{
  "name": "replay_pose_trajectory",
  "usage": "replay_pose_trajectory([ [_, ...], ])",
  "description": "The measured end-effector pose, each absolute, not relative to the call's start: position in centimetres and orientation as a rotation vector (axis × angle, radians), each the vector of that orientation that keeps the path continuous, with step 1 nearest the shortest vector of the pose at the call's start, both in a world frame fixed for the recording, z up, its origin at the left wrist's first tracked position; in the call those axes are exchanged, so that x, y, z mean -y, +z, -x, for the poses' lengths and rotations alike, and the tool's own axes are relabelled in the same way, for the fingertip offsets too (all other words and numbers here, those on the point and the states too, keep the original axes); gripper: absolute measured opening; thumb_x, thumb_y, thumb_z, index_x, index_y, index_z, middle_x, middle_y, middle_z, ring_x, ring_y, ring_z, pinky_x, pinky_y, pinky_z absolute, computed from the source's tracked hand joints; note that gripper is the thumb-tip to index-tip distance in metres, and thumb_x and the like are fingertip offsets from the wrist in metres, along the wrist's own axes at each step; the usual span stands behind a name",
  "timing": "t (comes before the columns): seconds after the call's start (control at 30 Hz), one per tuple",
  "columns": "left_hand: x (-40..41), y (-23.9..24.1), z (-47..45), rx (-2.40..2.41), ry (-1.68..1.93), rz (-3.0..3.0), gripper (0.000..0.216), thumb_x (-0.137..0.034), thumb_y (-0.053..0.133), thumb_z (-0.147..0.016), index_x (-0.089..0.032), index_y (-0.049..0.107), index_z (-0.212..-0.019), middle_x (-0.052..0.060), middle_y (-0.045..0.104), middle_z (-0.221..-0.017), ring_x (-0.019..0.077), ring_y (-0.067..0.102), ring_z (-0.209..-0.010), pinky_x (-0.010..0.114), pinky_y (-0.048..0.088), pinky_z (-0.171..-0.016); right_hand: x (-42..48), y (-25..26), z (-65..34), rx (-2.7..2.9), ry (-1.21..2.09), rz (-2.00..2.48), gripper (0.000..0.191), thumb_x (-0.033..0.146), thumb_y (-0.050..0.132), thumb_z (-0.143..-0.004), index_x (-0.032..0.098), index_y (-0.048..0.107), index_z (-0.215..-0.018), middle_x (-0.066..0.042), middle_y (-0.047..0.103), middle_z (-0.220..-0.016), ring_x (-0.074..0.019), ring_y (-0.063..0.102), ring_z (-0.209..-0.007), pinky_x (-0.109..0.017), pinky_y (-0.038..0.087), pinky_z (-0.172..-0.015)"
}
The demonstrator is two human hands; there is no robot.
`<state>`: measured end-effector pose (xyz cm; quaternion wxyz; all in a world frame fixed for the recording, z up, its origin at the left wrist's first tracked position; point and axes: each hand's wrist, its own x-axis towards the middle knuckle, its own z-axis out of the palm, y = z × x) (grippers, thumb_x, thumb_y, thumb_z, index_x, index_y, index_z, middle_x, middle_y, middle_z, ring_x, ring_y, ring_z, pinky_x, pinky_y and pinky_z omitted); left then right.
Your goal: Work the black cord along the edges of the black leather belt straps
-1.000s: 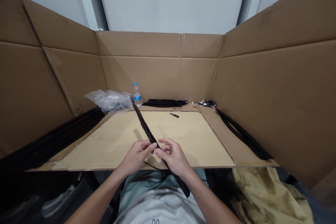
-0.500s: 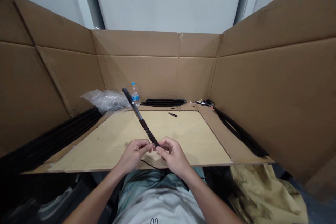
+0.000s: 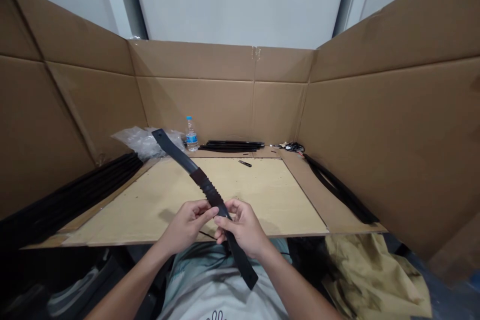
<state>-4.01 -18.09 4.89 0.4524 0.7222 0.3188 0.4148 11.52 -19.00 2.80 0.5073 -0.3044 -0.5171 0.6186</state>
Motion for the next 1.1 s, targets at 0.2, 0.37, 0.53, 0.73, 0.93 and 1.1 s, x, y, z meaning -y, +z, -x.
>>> replay_pose_trajectory([
  [0.2,17.4,4.6,4.0,-0.843,1.045,-1.767,0.037,-0.042,0.051,-0.085,-0.016,0.055,-0.059,0.001,0.062,-0.058,0.0157,0.058,-0.059,0.025,0.044,-0.061,19.0,3.0,-11.7,1.305,1.362,0.720,0.036,0.049,0.069,-0.075,0.020,0.047,-0.078,0.000,0.067,-0.067,-0.0090,0.057,-0.048,-0.019,0.040,-0.044],
  [0.37,17.3,4.7,4.1,-0.946,1.105,-1.783,0.034,-0.043,0.053,-0.083,-0.015,0.060,-0.065,0.003,0.066,-0.066,0.0176,0.059,-0.066,0.025,0.045,-0.065,18.6,2.9,-12.0,1.288,1.337,0.685,0.030,0.045,0.070,-0.075,0.018,0.061,-0.083,-0.002,0.068,-0.074,-0.0111,0.057,-0.059,-0.024,0.044,-0.057],
  [0.53,17.7,4.8,4.1,-0.886,1.080,-1.804,0.029,-0.040,0.055,-0.082,-0.014,0.065,-0.076,0.004,0.068,-0.075,0.0180,0.059,-0.073,0.025,0.046,-0.069,18.4,2.7,-12.1,1.380,1.325,0.760,0.040,0.035,0.082,-0.062,0.017,0.065,-0.094,0.000,0.065,-0.074,-0.0132,0.059,-0.068,-0.026,0.048,-0.064],
  [0.73,17.5,4.4,4.2,-0.975,1.028,-1.902,0.039,-0.042,0.048,-0.085,-0.014,0.060,-0.062,0.000,0.057,-0.057,0.0131,0.050,-0.055,0.022,0.038,-0.055,19.2,3.2,-11.9,1.414,1.408,0.776,0.045,0.041,0.079,-0.064,0.022,0.039,-0.073,0.009,0.054,-0.059,-0.0091,0.054,-0.041,-0.022,0.046,-0.039],
  [0.93,17.0,4.2,4.1,-1.048,1.066,-1.936,0.042,-0.042,0.047,-0.086,-0.015,0.056,-0.056,0.000,0.054,-0.053,0.0124,0.048,-0.053,0.023,0.036,-0.055,18.8,3.0,-11.9,1.395,1.340,0.781,0.038,0.053,0.064,-0.077,0.022,0.041,-0.079,0.001,0.067,-0.068,-0.0086,0.052,-0.042,-0.019,0.037,-0.037],
  [1.1,16.9,3.8,4.2,-1.028,1.110,-1.923,0.029,-0.038,0.055,-0.082,-0.014,0.067,-0.074,0.002,0.067,-0.068,0.0166,0.058,-0.065,0.023,0.041,-0.059,18.4,2.9,-12.2,1.391,1.317,0.736,0.035,0.045,0.075,-0.070,0.020,0.057,-0.086,-0.001,0.067,-0.077,-0.0121,0.058,-0.063,-0.024,0.044,-0.056],
])
